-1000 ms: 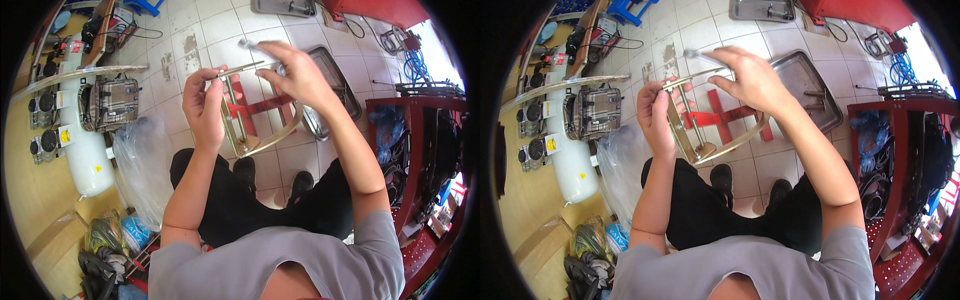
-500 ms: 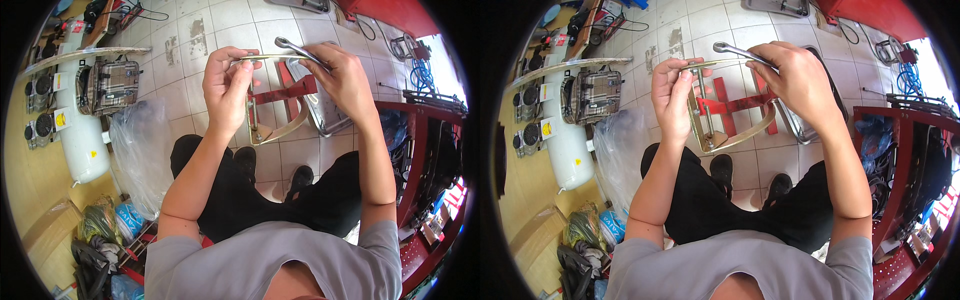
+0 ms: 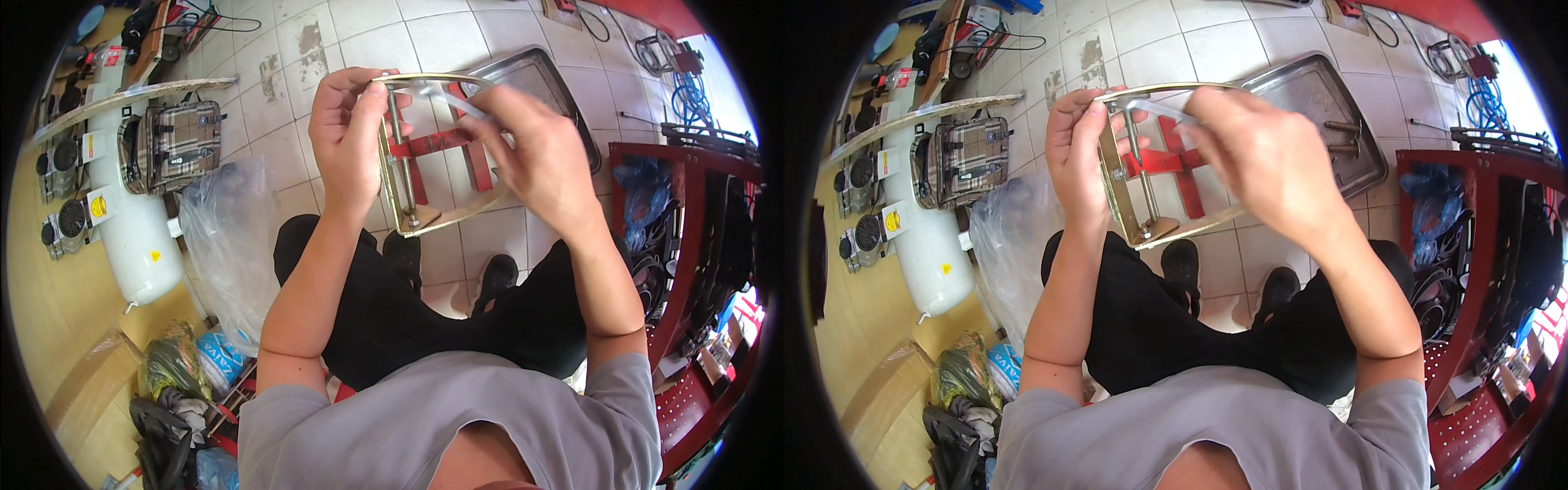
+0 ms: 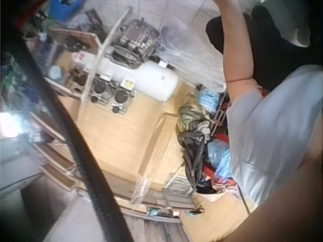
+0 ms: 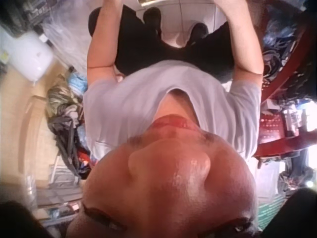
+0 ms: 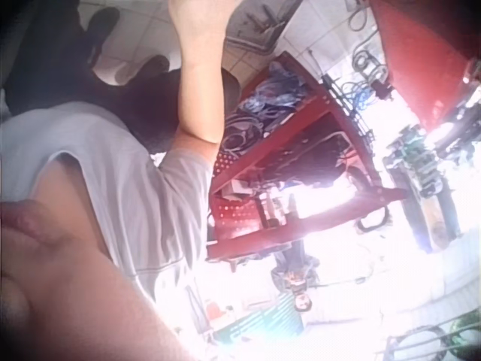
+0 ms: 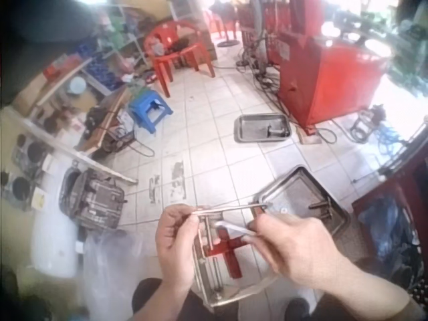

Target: The person assembles a metal frame by hand, inserting small components and tightening them with a wrench. They manipulate the frame and tools on their lap while seated in a workshop environment.

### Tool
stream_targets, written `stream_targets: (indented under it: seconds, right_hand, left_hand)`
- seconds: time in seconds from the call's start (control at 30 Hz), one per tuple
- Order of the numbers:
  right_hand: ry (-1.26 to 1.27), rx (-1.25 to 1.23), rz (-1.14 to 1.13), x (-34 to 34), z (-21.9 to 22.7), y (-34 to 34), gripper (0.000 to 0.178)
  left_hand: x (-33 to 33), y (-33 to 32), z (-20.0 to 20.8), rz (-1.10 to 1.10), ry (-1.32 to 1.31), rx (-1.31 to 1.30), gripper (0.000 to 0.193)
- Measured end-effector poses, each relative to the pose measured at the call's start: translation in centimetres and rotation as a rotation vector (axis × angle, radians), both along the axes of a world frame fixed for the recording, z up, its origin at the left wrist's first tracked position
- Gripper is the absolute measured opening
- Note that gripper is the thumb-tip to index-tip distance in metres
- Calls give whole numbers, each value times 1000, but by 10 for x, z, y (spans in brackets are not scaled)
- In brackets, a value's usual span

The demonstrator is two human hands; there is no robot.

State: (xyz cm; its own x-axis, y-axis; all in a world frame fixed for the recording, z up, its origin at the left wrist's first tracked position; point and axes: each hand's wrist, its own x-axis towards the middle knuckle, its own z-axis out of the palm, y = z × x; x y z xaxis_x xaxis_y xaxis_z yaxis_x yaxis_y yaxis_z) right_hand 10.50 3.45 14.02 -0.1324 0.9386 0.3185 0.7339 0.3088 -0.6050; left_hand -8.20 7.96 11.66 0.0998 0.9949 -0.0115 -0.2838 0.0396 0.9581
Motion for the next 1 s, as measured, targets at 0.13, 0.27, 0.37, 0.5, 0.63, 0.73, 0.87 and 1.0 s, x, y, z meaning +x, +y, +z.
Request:
stream_targets:
  seconds: [0.13,0.27,0.37,0.5,0.63,0.73,0.87,1.0]
  right_hand:
    - [-82,-125,106,-11,-2,7,13]
    - [-38,-23,73,-12,2,17,13]
    - [-36,9,78,-9,3,20,13]
    - [-94,-33,73,-7,6,24,15]
    - [-153,-53,60,-4,13,27,17]
    - [-202,-32,51,-2,21,27,19]
    - [-98,-161,57,-1,23,28,22]
    - [71,-210,34,-3,9,25,24]
  left_hand:
    - [1,1,-5,19,22,22,13]
    - [-1,1,-3,37,25,9,13]
    - [-1,0,-2,25,3,2,14]
    - [0,-3,1,16,-66,-61,14]
    - [-1,-3,2,-7,-85,-92,14]
    - [0,-4,0,-24,-83,-76,14]
    - [0,-7,0,-29,-86,-46,14]
    - [3,-9,4,-15,-141,-42,15]
